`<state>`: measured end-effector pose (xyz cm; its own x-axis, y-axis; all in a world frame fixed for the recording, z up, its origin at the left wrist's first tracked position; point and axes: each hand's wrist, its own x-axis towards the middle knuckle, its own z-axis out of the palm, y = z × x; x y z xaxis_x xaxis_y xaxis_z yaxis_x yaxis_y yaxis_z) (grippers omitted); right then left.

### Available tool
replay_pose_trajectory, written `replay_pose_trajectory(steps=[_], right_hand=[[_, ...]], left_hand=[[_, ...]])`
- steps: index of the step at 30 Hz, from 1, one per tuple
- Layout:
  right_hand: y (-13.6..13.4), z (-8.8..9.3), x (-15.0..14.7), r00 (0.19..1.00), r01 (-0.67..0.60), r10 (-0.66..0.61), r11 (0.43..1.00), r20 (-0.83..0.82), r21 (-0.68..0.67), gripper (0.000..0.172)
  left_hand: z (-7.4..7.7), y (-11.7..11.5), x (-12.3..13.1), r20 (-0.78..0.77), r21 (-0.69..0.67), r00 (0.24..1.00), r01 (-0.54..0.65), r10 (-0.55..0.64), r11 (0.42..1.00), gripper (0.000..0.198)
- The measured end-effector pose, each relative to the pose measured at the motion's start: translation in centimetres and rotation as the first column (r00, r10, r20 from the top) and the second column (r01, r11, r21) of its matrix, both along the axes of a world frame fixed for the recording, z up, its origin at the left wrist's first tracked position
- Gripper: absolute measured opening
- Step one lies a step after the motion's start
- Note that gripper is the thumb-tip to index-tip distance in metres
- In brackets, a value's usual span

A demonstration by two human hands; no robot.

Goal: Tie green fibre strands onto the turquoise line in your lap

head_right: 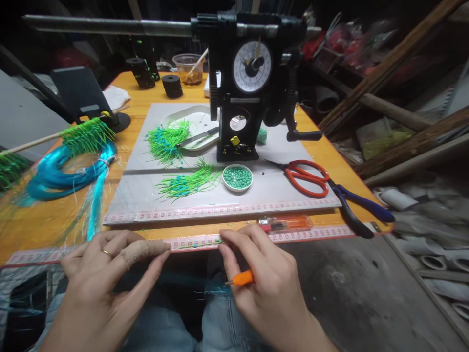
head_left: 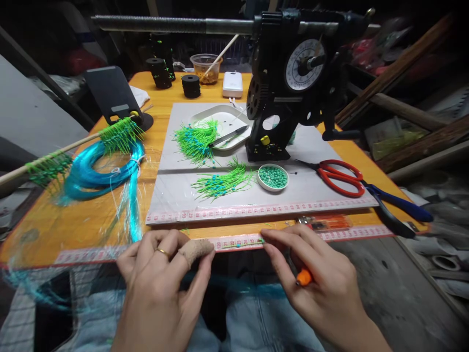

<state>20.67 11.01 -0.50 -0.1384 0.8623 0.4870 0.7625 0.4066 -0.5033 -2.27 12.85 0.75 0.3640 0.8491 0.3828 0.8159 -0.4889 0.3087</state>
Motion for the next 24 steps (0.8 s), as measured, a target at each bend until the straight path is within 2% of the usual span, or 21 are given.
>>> replay_pose_trajectory(steps=[9,14,16,18,19,24], right_hand=[[0.1,-0.1,-0.1,0.999,0.005,-0.006,1.000,-0.032,-0.022,0.018],[0.2,-0.3,-0.3,0.998,0.011,-0.011,1.000,-0.061,0.007,0.015],[-0.1,0.0,-0.4,0.992,0.004,-0.004,1.000,-0.127,0.000,0.015],[-0.8,0.6,-0.6,0.976,-0.015,0.007,0.999,-0.219,-0.035,0.014],[-1.2,0.9,-0.8,0.965,-0.031,0.015,0.998,-0.262,-0.056,0.013],[-3.8,2.5,-1.7,0.912,-0.128,0.065,0.983,-0.405,-0.131,0.011]], left_hand=[[0.0,-0.3,-0.1,-0.003,-0.010,1.000,-0.010,0.010,1.000,0.016],[-0.5,-0.5,0.0,0.007,0.104,0.999,-0.033,0.032,0.994,0.017],[-0.2,-1.1,0.4,0.027,0.158,0.996,-0.087,0.083,0.984,0.029],[0.2,-2.2,1.0,0.069,0.192,0.989,-0.141,0.130,0.971,0.050],[0.5,-2.8,1.5,0.100,0.205,0.987,-0.141,0.123,0.968,0.054],[0.7,-5.5,3.6,0.212,0.238,0.977,-0.079,0.028,0.968,0.045]])
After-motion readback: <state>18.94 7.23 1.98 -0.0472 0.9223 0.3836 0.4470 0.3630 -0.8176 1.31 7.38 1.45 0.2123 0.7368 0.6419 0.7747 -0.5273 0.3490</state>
